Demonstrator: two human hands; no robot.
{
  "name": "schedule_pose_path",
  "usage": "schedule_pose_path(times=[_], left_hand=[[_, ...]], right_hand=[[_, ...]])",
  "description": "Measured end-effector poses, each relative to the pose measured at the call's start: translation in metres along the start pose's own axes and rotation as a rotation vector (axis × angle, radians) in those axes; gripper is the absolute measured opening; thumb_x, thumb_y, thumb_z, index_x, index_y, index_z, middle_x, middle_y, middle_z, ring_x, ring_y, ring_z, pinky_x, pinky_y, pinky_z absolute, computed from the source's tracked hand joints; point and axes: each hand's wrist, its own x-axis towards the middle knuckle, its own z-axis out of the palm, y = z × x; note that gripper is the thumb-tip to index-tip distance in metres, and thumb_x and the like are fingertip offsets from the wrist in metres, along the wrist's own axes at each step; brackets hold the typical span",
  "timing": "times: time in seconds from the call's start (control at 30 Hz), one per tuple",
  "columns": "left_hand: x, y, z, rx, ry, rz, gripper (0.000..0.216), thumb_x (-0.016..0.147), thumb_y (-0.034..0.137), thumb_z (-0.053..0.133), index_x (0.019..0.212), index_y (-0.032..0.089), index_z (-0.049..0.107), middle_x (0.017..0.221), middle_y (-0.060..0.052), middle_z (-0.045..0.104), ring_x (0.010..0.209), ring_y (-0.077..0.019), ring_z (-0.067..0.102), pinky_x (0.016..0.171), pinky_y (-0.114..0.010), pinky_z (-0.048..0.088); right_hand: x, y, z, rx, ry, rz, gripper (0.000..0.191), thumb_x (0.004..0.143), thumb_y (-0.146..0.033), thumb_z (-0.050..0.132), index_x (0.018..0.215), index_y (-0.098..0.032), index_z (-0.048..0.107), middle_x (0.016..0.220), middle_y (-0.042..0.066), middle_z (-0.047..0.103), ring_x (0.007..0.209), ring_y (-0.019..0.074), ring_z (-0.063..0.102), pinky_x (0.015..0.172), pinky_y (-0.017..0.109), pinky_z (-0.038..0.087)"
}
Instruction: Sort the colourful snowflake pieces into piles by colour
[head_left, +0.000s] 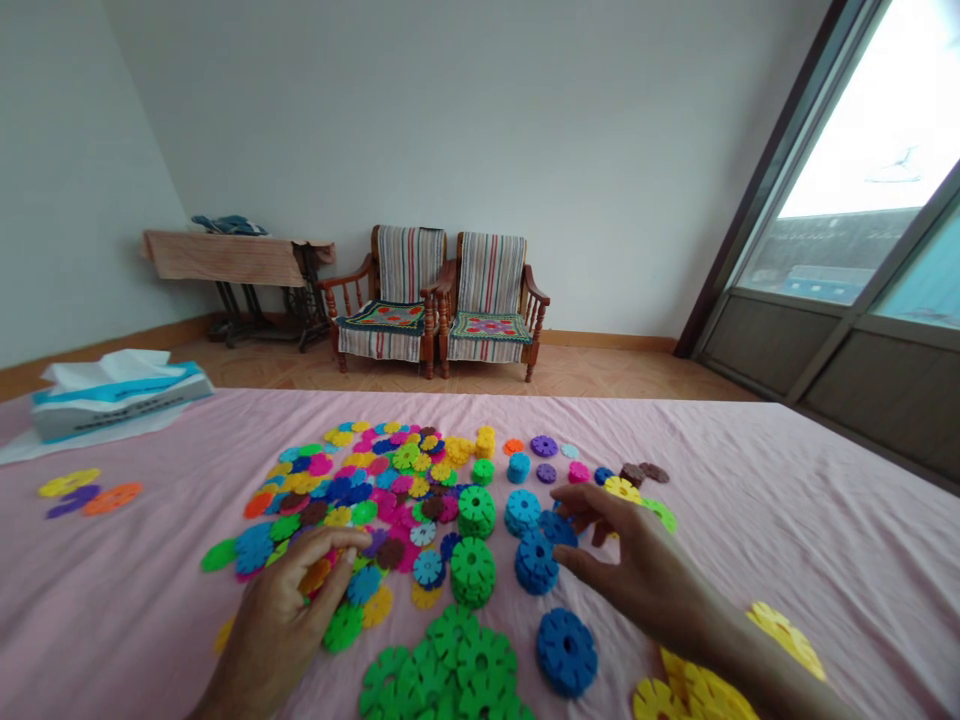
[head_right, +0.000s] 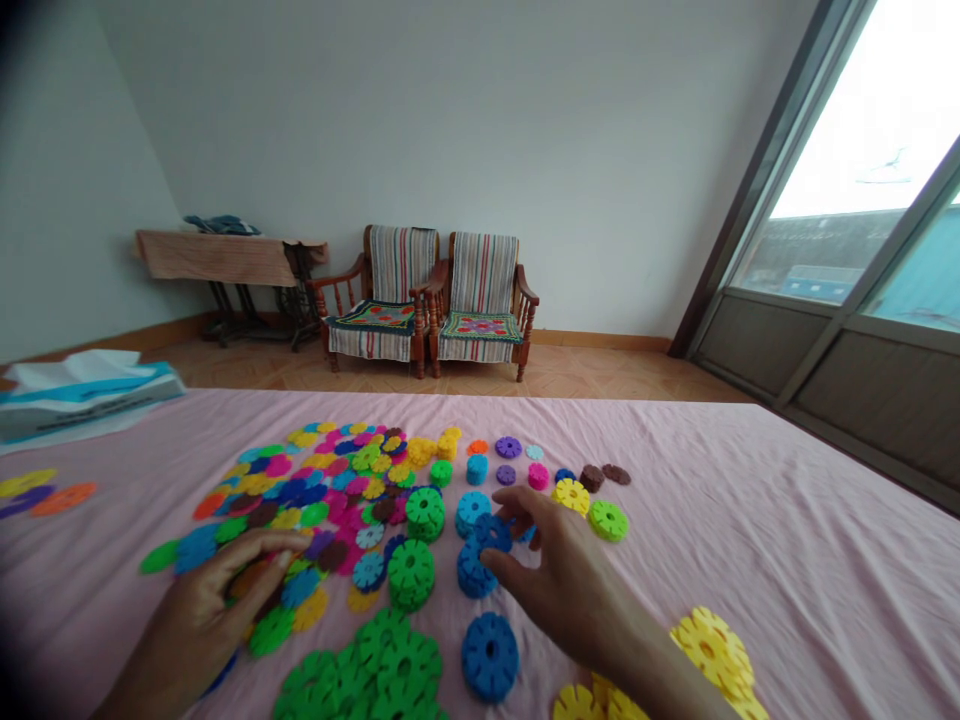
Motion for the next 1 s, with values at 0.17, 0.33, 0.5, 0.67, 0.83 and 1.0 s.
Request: schedule_pose_path(times=[0.17,0.33,0.5,0.67,0.83,1.0], left_hand=[[0.001,0.002,0.001,0.002,0.004,0.000,0.029,0.082,0.048,0.053,0.087,0.025,0.071,0.093,-0.002,0.076,0.089,-0.0224,0.072,0.081,-0.029,0.056],[0.001,0.005,-0.001,0.000,0.002,-0.009,0.030,0.083,0.048,0.052,0.086,0.025,0.071,0.092,-0.002,0.076,0.089,-0.0227,0.072,0.080,-0.029,0.056],[0.001,0.007,-0.002,0.008,0.001,-0.006,0.031,0.083,0.049,0.052,0.085,0.025,0.071,0.091,-0.002,0.077,0.089,-0.0234,0.072,0.081,-0.031,0.056],[0.000,0.005,0.000,-0.008,0.001,-0.024,0.030,0.083,0.050,0.053,0.087,0.026,0.071,0.092,-0.002,0.076,0.091,-0.0231,0.071,0.082,-0.031,0.055],[0.000,0.002,0.001,-0.009,-0.009,-0.039,0.030,0.083,0.049,0.053,0.088,0.025,0.071,0.094,-0.002,0.076,0.092,-0.0234,0.070,0.085,-0.032,0.054],[0.001,0.003,0.000,0.003,0.001,-0.031,0.030,0.083,0.049,0.053,0.087,0.025,0.071,0.093,-0.002,0.076,0.092,-0.0237,0.070,0.084,-0.032,0.055]], right_hand=[[0.000,-0.006,-0.016,0.588,-0.335,0.158,0.041,0.079,-0.042,0.070,0.112,-0.019,0.062,0.104,0.008,0.066,0.093,0.0181,0.060,0.078,0.030,0.047],[-0.003,0.002,-0.022,0.859,-0.375,0.214,0.039,0.078,-0.042,0.071,0.109,-0.020,0.066,0.101,0.006,0.067,0.083,0.0142,0.062,0.071,0.024,0.046],[-0.012,0.002,-0.024,0.564,-0.346,0.147,0.039,0.078,-0.041,0.068,0.111,-0.021,0.064,0.105,0.007,0.068,0.094,0.0210,0.064,0.080,0.034,0.051],[-0.037,-0.004,-0.017,-0.075,-0.169,-0.104,0.042,0.074,-0.023,0.069,0.115,-0.027,0.062,0.111,0.005,0.068,0.098,0.0229,0.064,0.085,0.037,0.053],[-0.050,-0.010,0.000,-0.350,-0.129,-0.322,0.047,0.066,-0.012,0.068,0.110,-0.026,0.064,0.108,0.007,0.070,0.096,0.0269,0.066,0.078,0.036,0.055],[-0.049,-0.009,0.003,-0.444,-0.143,-0.348,0.049,0.064,-0.014,0.070,0.111,-0.026,0.064,0.105,0.006,0.072,0.090,0.0277,0.067,0.073,0.037,0.055]])
